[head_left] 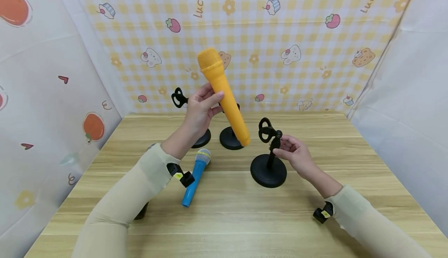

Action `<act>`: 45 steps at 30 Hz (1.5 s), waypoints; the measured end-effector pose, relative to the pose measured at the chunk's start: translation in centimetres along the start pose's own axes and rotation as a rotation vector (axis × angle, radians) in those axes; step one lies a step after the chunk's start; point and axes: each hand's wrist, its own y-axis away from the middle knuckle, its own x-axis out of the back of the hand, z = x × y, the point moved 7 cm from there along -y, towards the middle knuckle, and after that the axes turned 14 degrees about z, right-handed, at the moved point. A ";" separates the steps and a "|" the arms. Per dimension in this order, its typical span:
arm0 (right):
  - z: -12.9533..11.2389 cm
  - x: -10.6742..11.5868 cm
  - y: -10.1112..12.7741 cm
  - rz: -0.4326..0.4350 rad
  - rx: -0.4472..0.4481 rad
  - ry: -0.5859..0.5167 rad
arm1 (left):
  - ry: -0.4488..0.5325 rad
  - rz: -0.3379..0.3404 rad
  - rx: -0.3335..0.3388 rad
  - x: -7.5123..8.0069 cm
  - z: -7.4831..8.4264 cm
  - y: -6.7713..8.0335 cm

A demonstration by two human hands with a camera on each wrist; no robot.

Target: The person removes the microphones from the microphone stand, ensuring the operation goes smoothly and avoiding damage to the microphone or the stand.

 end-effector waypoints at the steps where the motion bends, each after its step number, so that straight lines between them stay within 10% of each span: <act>1: 0.0 0.0 0.0 0.000 0.002 0.000 | -0.003 -0.001 0.004 0.0 -0.1 0.1; 45: -0.4 -0.1 0.1 -0.005 0.017 -0.036 | -0.274 0.042 0.261 3.3 -5.6 3.9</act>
